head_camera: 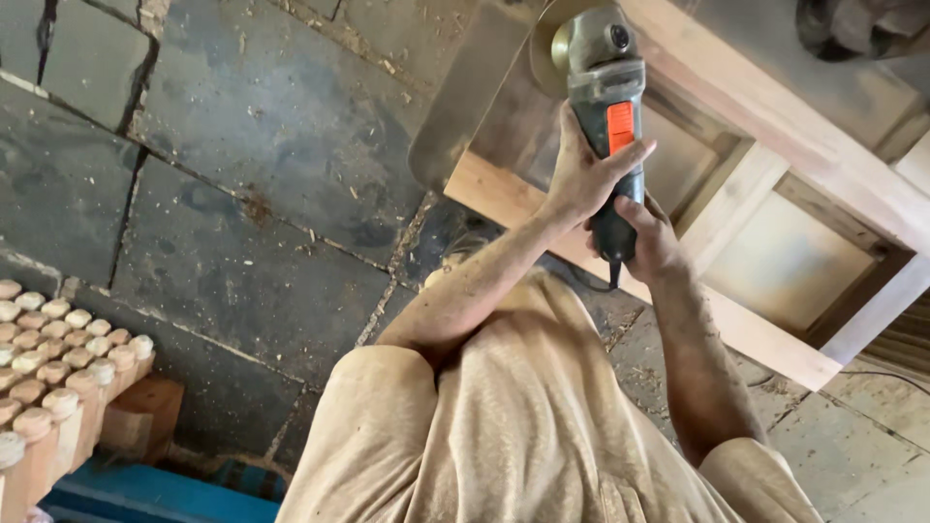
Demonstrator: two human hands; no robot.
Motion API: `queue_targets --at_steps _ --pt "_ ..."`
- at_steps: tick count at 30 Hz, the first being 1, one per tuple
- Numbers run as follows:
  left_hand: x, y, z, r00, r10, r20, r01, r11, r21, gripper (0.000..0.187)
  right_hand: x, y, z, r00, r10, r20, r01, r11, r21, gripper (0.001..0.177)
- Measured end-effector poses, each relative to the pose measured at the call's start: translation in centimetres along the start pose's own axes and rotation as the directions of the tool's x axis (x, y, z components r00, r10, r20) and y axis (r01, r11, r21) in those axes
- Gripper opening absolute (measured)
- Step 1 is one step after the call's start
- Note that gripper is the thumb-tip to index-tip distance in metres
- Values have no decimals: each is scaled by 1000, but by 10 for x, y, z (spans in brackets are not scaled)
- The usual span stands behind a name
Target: The person uses an angle grinder with a sanding disc to smooth the surface of a wooden frame placed on a workbench. The operator moves the tool back and forth along the edges and flat surfaces of the frame, generating wood dust.
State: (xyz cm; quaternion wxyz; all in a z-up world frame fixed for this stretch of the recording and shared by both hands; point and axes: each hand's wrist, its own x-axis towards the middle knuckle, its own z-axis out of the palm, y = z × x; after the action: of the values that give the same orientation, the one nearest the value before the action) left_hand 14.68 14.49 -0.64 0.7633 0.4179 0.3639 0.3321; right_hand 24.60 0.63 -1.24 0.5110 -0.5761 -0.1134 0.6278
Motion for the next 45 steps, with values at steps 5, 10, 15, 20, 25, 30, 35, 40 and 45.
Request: queue_targets --at_steps 5,10,15,20,25,30,35,40,45 --pt "-51 -8 -19 998 -2 -63 0 1000 -30 80 -28 35 6 993 111 47 -110 994 -9 65" --pt "-97 -11 -41 997 -53 -60 48 995 -85 78 -50 64 22 992 83 98 -77 995 -61 66" --pt "-144 -15 -55 997 -21 -67 15 996 -91 82 -81 94 31 987 100 122 -92 994 -64 69" --pt "-190 -25 -50 997 -58 -42 54 993 -107 94 -123 131 10 983 148 106 -143 988 -52 80" --pt "-236 -37 -47 1000 -1 -19 0 999 -33 95 -166 168 -12 985 168 47 -167 985 -35 79" --pt "-243 -37 -54 995 -95 -5 95 994 -54 91 -174 171 -8 976 213 49 -212 977 -23 79" --pt "-192 -19 -60 995 -95 -30 94 995 -31 91 -126 140 9 972 212 106 -213 977 1 78" --pt "-118 15 -59 993 -108 -38 105 992 -68 81 -63 85 36 990 97 100 -98 995 -1 80" --pt "-25 38 -38 997 -42 -71 38 998 -54 73 0 10 44 993 41 107 -43 999 20 76"
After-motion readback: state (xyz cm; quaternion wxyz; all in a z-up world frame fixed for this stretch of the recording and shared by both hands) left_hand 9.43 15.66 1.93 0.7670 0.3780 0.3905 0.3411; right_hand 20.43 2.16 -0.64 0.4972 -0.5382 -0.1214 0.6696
